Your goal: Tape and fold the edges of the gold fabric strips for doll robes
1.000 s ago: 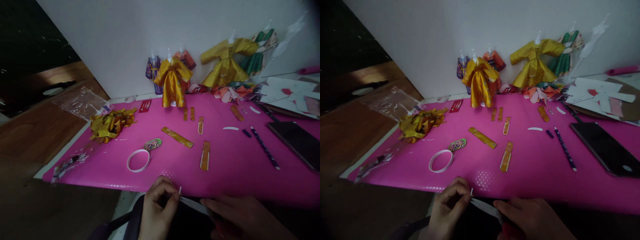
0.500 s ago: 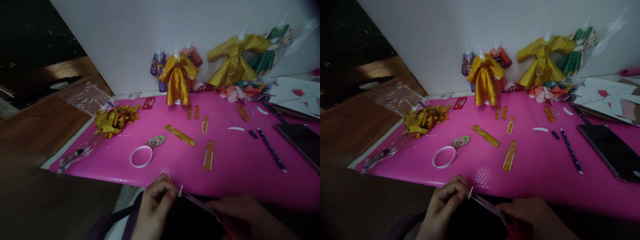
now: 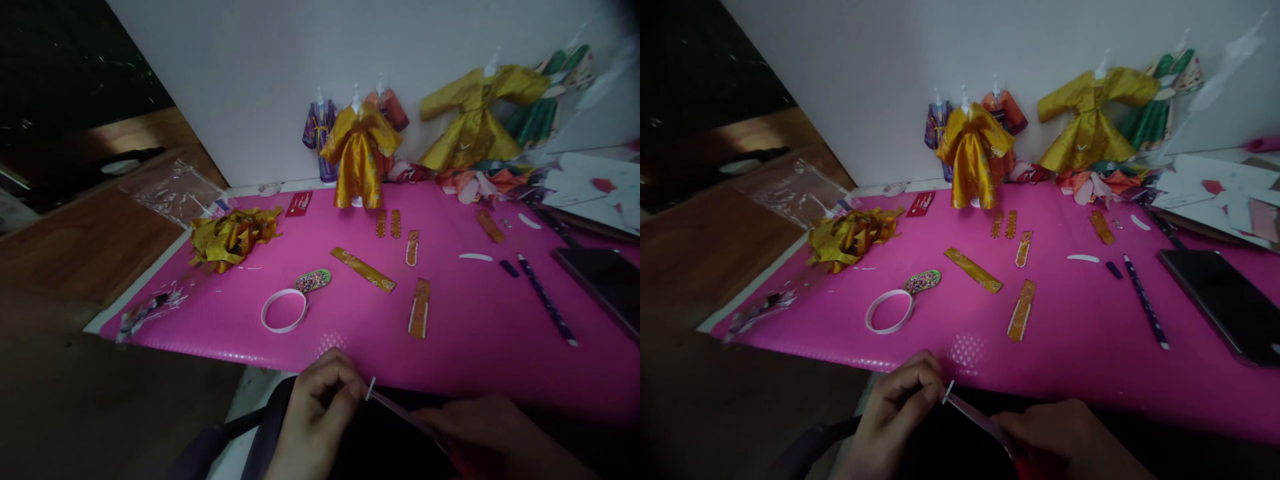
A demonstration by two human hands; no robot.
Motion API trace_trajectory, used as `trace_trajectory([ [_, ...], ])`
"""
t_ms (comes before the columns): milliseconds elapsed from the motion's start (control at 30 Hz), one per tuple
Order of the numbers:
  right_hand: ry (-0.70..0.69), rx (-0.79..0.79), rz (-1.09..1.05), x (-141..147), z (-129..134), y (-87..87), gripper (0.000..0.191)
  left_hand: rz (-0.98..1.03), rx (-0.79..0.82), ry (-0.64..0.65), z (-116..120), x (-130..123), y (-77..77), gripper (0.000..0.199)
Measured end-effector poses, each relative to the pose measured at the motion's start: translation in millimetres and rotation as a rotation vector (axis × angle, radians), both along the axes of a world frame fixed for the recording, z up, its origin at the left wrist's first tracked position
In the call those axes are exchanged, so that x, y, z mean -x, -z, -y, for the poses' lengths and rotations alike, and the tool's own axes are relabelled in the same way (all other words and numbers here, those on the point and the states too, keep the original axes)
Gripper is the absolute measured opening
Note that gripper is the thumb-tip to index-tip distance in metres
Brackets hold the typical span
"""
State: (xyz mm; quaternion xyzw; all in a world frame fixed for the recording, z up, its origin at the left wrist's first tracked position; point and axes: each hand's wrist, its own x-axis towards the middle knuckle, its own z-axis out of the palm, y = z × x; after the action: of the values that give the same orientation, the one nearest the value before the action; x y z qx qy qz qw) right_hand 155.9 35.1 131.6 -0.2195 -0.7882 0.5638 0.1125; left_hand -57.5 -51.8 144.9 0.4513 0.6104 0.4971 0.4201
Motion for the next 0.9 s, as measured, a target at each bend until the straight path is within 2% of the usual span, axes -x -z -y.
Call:
trace_trajectory([
  [167,-0.027,0.154,0.005,-0.9,0.0,-0.4,0.026,-0.007,0.008,0.008,-0.7,-1.3,-0.5,0.022],
  [333,-0.028,0.227,0.0,-1.8,-1.0,-5.8,0.027,-0.004,0.004,0.004,-0.8,-1.1,-1.7,0.022],
  [667,-0.027,0.262,-0.003,-0.7,1.5,-2.3,0.024,0.022,-0.021,0.007,-0.1,-1.3,-0.6,0.023],
  [900,-0.017,0.252,0.003,-2.7,0.6,-2.2,0.021,0.03,0.01,0.009,0.6,-2.0,-3.4,0.014],
])
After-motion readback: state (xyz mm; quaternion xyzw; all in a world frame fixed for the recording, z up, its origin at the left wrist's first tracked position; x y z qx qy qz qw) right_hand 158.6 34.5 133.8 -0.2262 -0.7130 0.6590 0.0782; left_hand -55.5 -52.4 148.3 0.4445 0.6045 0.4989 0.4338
